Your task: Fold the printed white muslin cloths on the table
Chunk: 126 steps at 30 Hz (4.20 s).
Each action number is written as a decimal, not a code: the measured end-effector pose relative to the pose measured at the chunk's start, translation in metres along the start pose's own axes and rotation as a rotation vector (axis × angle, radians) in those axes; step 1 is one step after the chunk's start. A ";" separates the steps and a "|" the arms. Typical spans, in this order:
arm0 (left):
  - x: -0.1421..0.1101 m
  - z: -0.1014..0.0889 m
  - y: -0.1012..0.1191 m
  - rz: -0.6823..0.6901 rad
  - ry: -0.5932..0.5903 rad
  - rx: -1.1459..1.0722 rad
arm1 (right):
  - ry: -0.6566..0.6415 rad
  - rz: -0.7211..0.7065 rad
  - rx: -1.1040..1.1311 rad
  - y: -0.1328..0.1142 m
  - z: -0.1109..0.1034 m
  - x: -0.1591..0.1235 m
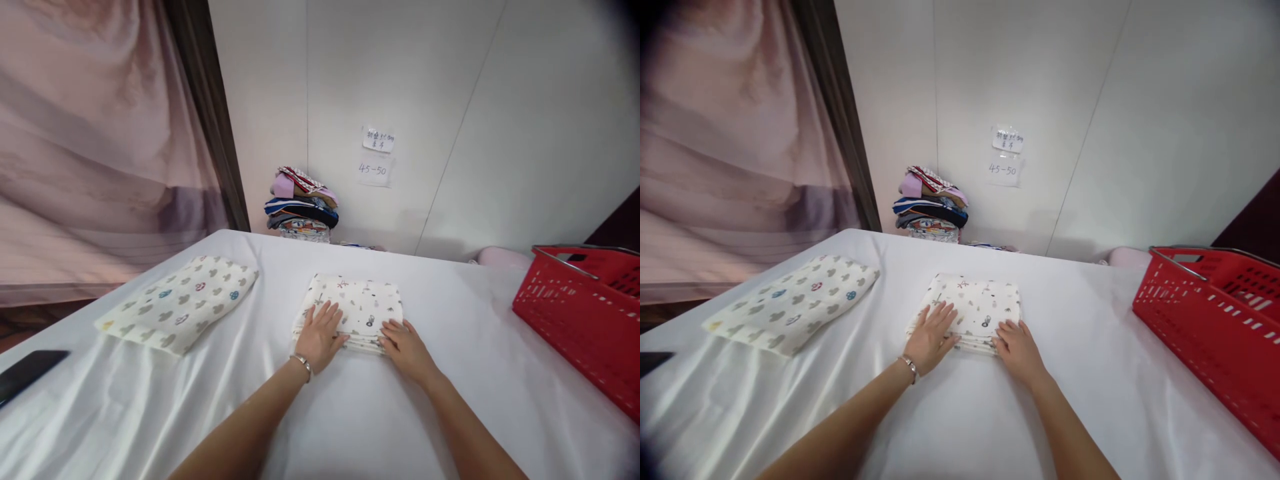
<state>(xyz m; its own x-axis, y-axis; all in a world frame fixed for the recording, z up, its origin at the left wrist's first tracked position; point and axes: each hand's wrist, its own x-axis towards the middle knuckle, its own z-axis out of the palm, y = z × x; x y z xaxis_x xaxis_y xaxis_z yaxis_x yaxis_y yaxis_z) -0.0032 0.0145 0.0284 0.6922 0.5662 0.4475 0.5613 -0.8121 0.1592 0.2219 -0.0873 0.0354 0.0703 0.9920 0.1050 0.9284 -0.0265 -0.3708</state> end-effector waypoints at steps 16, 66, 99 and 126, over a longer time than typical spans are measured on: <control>-0.011 0.017 -0.003 -0.085 0.179 -0.225 | -0.019 0.026 -0.143 -0.024 -0.017 0.007; -0.006 0.017 -0.008 -0.270 0.180 -0.135 | -0.020 0.109 -0.254 0.051 0.016 0.092; -0.013 0.012 0.007 -0.090 0.128 -0.192 | 0.252 0.626 0.580 0.044 -0.005 0.000; -0.023 -0.012 -0.027 -0.642 0.053 -0.213 | 0.232 -0.191 -0.297 0.007 0.048 -0.030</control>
<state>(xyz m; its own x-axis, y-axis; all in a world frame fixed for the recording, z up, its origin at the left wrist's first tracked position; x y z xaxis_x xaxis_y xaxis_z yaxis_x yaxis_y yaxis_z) -0.0397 0.0214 0.0240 0.2245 0.9423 0.2482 0.7485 -0.3299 0.5753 0.2086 -0.1114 -0.0141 -0.0648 0.9292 0.3638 0.9952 0.0872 -0.0455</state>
